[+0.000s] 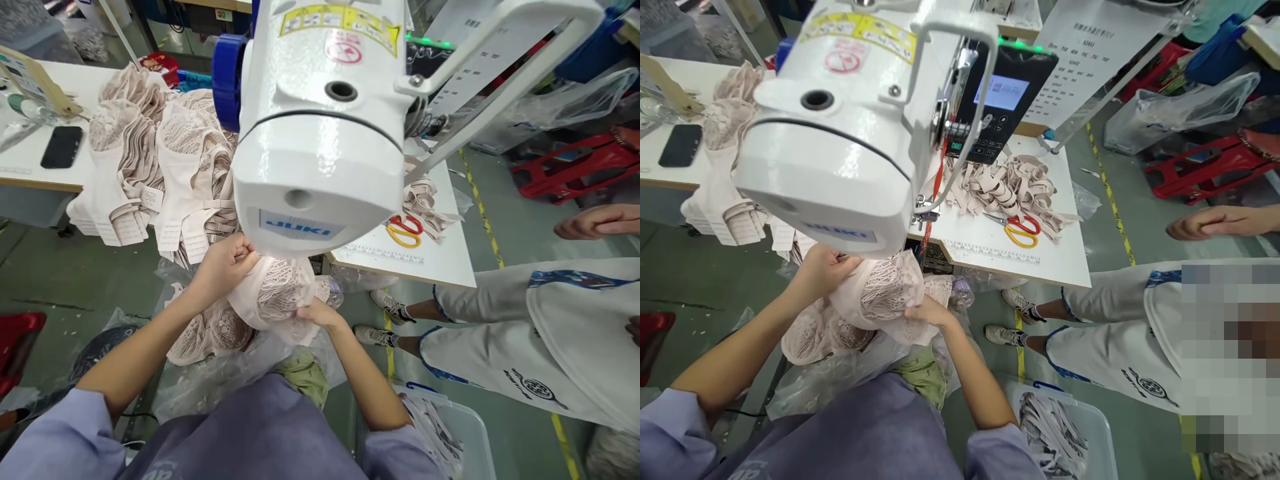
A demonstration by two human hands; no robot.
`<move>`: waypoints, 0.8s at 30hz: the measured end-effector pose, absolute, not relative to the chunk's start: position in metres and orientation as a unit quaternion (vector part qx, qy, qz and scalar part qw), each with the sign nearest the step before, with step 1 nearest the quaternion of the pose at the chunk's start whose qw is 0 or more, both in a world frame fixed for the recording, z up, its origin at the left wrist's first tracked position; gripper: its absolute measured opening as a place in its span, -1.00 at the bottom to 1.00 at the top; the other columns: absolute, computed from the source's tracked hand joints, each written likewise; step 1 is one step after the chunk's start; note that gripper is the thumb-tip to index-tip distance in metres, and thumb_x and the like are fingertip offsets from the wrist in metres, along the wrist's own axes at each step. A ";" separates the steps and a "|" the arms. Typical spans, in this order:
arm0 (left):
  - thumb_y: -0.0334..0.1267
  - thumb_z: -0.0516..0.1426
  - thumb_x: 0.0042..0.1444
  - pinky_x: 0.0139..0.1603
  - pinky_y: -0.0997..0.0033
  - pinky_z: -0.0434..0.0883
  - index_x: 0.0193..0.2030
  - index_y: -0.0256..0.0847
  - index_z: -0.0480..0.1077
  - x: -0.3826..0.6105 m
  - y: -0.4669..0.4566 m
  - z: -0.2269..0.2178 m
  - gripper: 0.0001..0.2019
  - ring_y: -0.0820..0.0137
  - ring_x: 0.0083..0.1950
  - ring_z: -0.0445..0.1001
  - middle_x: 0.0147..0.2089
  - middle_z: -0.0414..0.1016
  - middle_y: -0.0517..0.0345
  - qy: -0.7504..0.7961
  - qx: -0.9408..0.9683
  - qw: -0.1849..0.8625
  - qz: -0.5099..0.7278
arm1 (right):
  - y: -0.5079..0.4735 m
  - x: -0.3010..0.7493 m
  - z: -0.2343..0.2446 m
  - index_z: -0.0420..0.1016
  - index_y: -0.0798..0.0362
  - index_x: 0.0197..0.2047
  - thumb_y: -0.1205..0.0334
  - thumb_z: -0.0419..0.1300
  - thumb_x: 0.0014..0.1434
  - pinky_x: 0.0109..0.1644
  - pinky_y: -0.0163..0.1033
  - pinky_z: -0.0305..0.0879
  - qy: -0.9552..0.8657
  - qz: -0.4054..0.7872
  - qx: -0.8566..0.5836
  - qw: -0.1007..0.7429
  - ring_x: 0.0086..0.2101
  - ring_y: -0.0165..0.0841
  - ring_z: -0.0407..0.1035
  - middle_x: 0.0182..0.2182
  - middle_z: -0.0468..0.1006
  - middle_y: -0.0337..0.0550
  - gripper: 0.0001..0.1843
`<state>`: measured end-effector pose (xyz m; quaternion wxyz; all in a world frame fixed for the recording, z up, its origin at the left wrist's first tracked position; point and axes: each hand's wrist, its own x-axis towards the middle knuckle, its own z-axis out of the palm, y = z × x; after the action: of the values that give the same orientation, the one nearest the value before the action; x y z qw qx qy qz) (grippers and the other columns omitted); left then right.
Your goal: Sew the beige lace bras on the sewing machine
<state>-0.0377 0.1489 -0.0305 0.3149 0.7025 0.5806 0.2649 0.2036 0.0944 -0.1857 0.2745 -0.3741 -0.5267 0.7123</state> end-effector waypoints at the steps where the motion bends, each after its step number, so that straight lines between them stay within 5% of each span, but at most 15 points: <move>1: -0.28 0.13 0.09 -0.51 0.44 -0.06 -0.51 -0.13 0.14 -0.038 0.149 -0.031 -0.76 0.47 -0.55 0.06 -0.68 -0.06 0.35 0.582 0.702 0.314 0.264 | 0.090 0.206 -0.188 0.62 0.04 -0.03 -0.43 0.42 -0.24 0.24 0.04 0.33 -0.519 0.721 -0.375 0.265 0.05 -0.04 0.49 -0.07 0.66 0.01 -0.14; 3: -0.25 0.14 0.12 -0.50 0.44 -0.06 -0.50 -0.13 0.16 -0.039 0.147 -0.032 -0.75 0.47 -0.55 0.05 -0.68 -0.08 0.36 0.584 0.701 0.316 0.259 | 0.082 0.210 -0.190 0.66 0.05 -0.14 -0.30 0.48 -0.21 0.21 0.08 0.36 -0.500 0.728 -0.386 0.266 -0.05 -0.06 0.55 -0.16 0.69 -0.02 -0.31; 7: -0.20 0.15 0.20 -0.50 0.44 -0.03 -0.48 -0.15 0.22 -0.039 0.142 -0.033 -0.74 0.49 -0.57 0.05 -0.66 -0.03 0.36 0.582 0.702 0.328 0.247 | 0.072 0.219 -0.188 0.67 0.07 -0.29 -0.36 0.39 -0.08 0.02 0.03 0.50 -0.452 0.743 -0.402 0.287 -0.25 -0.13 0.60 -0.31 0.71 -0.03 -0.39; 12: -0.17 0.12 0.25 -0.46 0.48 0.15 -0.32 -0.20 0.38 -0.040 0.137 -0.034 -0.83 0.49 -0.52 0.23 -0.56 0.26 0.31 0.571 0.713 0.328 0.240 | 0.060 0.237 -0.179 0.66 0.07 -0.28 -0.35 0.34 0.02 -0.09 -0.05 0.53 -0.426 0.737 -0.422 0.312 -0.30 -0.16 0.59 -0.32 0.70 -0.03 -0.41; 16: -0.11 0.11 0.29 -0.27 0.42 0.39 -0.11 -0.21 0.43 -0.045 0.131 -0.034 -0.78 0.33 -0.20 0.51 -0.19 0.56 0.07 0.564 0.719 0.328 0.241 | 0.055 0.256 -0.165 0.66 0.05 -0.18 -0.26 0.30 0.13 -0.09 -0.06 0.51 -0.461 0.717 -0.424 0.306 -0.28 -0.17 0.58 -0.26 0.70 -0.05 -0.48; 20: -0.15 0.06 0.31 -0.07 0.24 0.48 0.00 -0.20 0.39 -0.036 0.108 -0.030 -0.76 0.20 0.02 0.51 -0.01 0.55 -0.05 0.548 0.759 0.221 0.273 | 0.054 0.266 -0.136 0.65 0.06 -0.20 -0.23 0.20 0.25 -0.17 -0.13 0.49 -0.546 0.655 -0.429 0.300 -0.34 -0.22 0.54 -0.32 0.68 -0.10 -0.50; 24: -0.24 0.05 0.32 0.27 0.12 0.39 0.14 -0.14 0.36 -0.008 0.067 -0.016 -0.72 0.17 0.29 0.40 0.20 0.48 -0.09 0.348 0.874 0.191 0.280 | 0.051 0.250 -0.088 0.65 0.04 -0.34 -0.10 0.11 0.35 -0.25 -0.23 0.43 -0.688 0.572 -0.365 0.258 -0.41 -0.29 0.48 -0.44 0.63 -0.16 -0.54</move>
<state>-0.0082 0.0670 -0.0159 0.1905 0.8743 0.3477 0.2801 0.2504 0.0512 -0.0879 0.2575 -0.3653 -0.6877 0.5721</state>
